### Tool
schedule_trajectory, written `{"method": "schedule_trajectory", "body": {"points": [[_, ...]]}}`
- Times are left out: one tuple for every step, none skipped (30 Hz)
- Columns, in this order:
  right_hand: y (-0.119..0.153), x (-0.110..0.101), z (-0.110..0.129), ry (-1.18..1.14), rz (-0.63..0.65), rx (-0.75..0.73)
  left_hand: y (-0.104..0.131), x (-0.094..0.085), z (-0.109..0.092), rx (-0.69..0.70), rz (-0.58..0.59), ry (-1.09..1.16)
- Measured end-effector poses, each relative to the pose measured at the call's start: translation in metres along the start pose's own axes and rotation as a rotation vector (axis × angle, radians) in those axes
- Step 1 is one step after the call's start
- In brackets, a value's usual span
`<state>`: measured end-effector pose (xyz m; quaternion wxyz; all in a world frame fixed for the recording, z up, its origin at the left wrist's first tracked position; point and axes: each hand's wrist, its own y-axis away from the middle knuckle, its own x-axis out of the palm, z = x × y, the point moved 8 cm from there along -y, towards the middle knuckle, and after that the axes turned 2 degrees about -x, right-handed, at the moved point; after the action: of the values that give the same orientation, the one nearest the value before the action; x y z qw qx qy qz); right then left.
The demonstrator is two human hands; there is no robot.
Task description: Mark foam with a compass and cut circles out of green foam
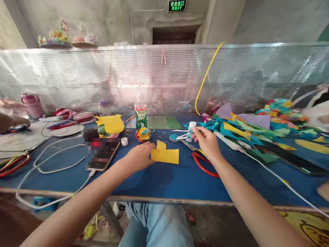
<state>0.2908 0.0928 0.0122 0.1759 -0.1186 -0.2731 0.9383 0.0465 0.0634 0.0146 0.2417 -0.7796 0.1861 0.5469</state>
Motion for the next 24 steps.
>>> {"method": "schedule_trajectory", "body": {"points": [[-0.001, -0.001, 0.000, -0.005, -0.010, -0.003, -0.007, -0.001, 0.005, 0.001, -0.004, 0.011], [-0.002, -0.001, -0.001, -0.011, -0.018, -0.004, -0.013, -0.002, 0.011, 0.004, -0.007, 0.020], [-0.003, -0.002, -0.002, -0.018, -0.025, -0.005, -0.018, -0.002, 0.015, 0.009, -0.008, 0.030], [-0.004, -0.002, -0.004, -0.025, -0.030, -0.003, -0.022, -0.001, 0.019, 0.011, -0.011, 0.046], [-0.004, -0.001, -0.006, -0.034, -0.031, 0.001, -0.025, 0.001, 0.023, 0.015, -0.010, 0.065], [-0.005, -0.001, -0.008, -0.043, -0.032, 0.007, -0.027, 0.004, 0.026, 0.020, -0.009, 0.080], [-0.005, 0.000, -0.011, -0.053, -0.030, 0.014, -0.027, 0.008, 0.028, 0.029, -0.007, 0.092], [-0.005, 0.001, -0.014, -0.063, -0.028, 0.021, -0.026, 0.011, 0.029, 0.038, -0.006, 0.102], [-0.005, 0.001, -0.016, -0.072, -0.026, 0.029, -0.025, 0.014, 0.029, 0.046, -0.007, 0.109], [-0.004, 0.002, -0.018, -0.080, -0.025, 0.037, -0.024, 0.016, 0.030, 0.054, -0.010, 0.114], [-0.004, 0.003, -0.020, -0.086, -0.025, 0.044, -0.022, 0.017, 0.029, 0.062, -0.016, 0.121], [-0.003, 0.003, -0.020, -0.090, -0.028, 0.050, -0.021, 0.017, 0.029, 0.071, -0.025, 0.128], [-0.003, 0.003, -0.020, -0.091, -0.031, 0.055, -0.019, 0.016, 0.029, 0.081, -0.035, 0.138], [-0.002, 0.002, -0.020, -0.090, -0.036, 0.060, -0.018, 0.015, 0.028, 0.093, -0.048, 0.149], [-0.002, 0.002, -0.020, -0.089, -0.040, 0.063, -0.018, 0.012, 0.028, 0.105, -0.062, 0.161], [-0.001, 0.001, -0.019, -0.086, -0.044, 0.065, -0.017, 0.010, 0.028, 0.117, -0.077, 0.174], [-0.001, 0.000, -0.019, -0.083, -0.048, 0.068, -0.016, 0.007, 0.027, 0.129, -0.092, 0.186], [-0.001, 0.000, -0.019, -0.081, -0.051, 0.071, -0.016, 0.005, 0.026, 0.140, -0.107, 0.197], [-0.002, -0.001, -0.020, -0.080, -0.054, 0.073, -0.015, 0.003, 0.025, 0.150, -0.121, 0.208], [-0.002, -0.001, -0.021, -0.080, -0.058, 0.075, -0.014, 0.001, 0.024, 0.160, -0.134, 0.219], [-0.003, -0.001, -0.022, -0.081, -0.061, 0.076, -0.013, -0.001, 0.022, 0.166, -0.146, 0.229], [-0.003, -0.002, -0.023, -0.083, -0.064, 0.078, -0.012, -0.003, 0.020, 0.169, -0.158, 0.239], [-0.003, -0.002, -0.024, -0.086, -0.067, 0.081, -0.011, -0.005, 0.019, 0.170, -0.168, 0.249], [-0.004, -0.002, -0.025, -0.089, -0.069, 0.083, -0.009, -0.007, 0.017, 0.168, -0.176, 0.262]]}}
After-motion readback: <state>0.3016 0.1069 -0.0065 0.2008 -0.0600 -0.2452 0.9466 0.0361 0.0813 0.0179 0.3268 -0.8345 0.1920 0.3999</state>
